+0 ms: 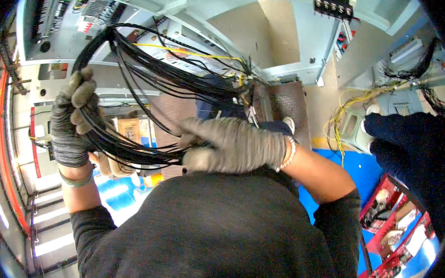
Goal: The person gathers a bundle of black and yellow wires from an electrical panel, separates them, and organizes them into a neat coil. The person then places the organized wires into a red tool tray.
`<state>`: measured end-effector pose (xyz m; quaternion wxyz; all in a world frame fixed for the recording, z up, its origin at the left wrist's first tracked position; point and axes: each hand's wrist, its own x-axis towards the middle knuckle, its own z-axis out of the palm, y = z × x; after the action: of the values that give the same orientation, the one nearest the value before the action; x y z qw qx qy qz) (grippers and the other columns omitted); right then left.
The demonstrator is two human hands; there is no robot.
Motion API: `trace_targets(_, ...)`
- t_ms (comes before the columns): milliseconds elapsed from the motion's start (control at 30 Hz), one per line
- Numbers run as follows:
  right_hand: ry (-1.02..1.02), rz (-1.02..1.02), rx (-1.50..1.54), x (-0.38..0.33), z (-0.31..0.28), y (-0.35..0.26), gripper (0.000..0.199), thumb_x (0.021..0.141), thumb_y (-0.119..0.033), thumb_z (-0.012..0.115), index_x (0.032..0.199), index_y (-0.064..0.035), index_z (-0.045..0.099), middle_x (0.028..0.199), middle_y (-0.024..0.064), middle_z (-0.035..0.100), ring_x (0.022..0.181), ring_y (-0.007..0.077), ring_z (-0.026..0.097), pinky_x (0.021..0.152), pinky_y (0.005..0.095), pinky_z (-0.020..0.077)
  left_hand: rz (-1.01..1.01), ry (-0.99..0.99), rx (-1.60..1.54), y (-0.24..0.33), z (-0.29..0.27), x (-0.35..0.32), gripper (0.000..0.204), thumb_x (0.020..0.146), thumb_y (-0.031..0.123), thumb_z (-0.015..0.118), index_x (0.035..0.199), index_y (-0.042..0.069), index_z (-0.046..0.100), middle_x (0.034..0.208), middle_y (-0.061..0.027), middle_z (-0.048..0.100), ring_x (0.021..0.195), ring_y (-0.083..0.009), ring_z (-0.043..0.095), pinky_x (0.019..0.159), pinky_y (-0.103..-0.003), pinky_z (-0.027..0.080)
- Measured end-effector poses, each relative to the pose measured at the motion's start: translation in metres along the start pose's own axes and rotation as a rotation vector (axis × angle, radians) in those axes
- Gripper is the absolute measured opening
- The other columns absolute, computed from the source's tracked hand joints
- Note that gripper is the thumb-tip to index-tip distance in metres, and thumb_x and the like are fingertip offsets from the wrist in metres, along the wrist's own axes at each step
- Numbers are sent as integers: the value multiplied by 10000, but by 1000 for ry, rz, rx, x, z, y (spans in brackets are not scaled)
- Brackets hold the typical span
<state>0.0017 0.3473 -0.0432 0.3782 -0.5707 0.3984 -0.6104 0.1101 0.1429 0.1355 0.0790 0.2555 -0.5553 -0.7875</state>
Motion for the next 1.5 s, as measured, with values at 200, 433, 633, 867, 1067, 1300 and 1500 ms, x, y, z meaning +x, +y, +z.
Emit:
trace_targets(200, 231, -168, -125, 53, 24, -57, 467, 784, -200, 614, 1179, 7, 473, 862, 160, 608, 691, 263, 621, 629, 358, 491, -17, 170, 167, 2, -2, -5, 261, 891, 230, 557, 1038, 16, 582, 765, -34, 602, 491, -67, 477, 378, -188, 372)
trace_targets(433, 238, -336, -545, 80, 54, -46, 361, 793, -264, 598, 1038, 1, 577, 979, 194, 608, 762, 323, 619, 647, 410, 494, -1, 224, 310, -3, 2, -5, 268, 867, 247, 593, 1037, 40, 591, 772, -10, 608, 602, -81, 537, 481, -205, 429)
trace_targets(633, 472, -358, -542, 90, 6, -9, 298, 874, -274, 561, 1045, -35, 609, 940, 118, 639, 830, 249, 623, 776, 346, 490, 1, 154, 249, 2, -31, -11, 262, 853, 253, 609, 1028, 59, 594, 719, 27, 577, 571, -70, 514, 473, -197, 404)
trace_targets(867, 488, 86, -165, 95, -39, -10, 304, 890, -299, 537, 970, -25, 641, 801, 85, 661, 710, 159, 621, 667, 277, 504, 70, 172, 288, 8, -51, -15, 300, 859, 260, 597, 1058, 37, 582, 731, 23, 562, 586, -43, 499, 393, -162, 337)
trace_targets(1067, -22, 101, -246, 24, -44, 49, 280, 873, -293, 545, 985, -49, 626, 842, 85, 657, 797, 217, 625, 734, 342, 496, 90, -35, 153, 8, -58, -14, 312, 927, 214, 507, 1116, -34, 496, 748, 21, 492, 618, -52, 435, 375, -144, 341)
trace_targets(1300, 198, 209, -755, -42, -2, 98, 177, 790, -157, 571, 947, -104, 633, 943, 79, 597, 926, 284, 565, 799, 378, 467, 102, -30, 143, 6, -56, -10, 337, 929, 194, 506, 1146, -58, 454, 742, 8, 472, 603, -47, 405, 376, -139, 350)
trace_targets(1500, -71, 199, -1062, -32, 13, 110, 292, 675, -88, 629, 950, -181, 661, 879, 58, 552, 850, 253, 562, 739, 380, 457, 111, -34, 170, 7, -52, -9, 324, 930, 197, 510, 1133, -49, 451, 760, 8, 481, 620, -52, 424, 390, -138, 378)
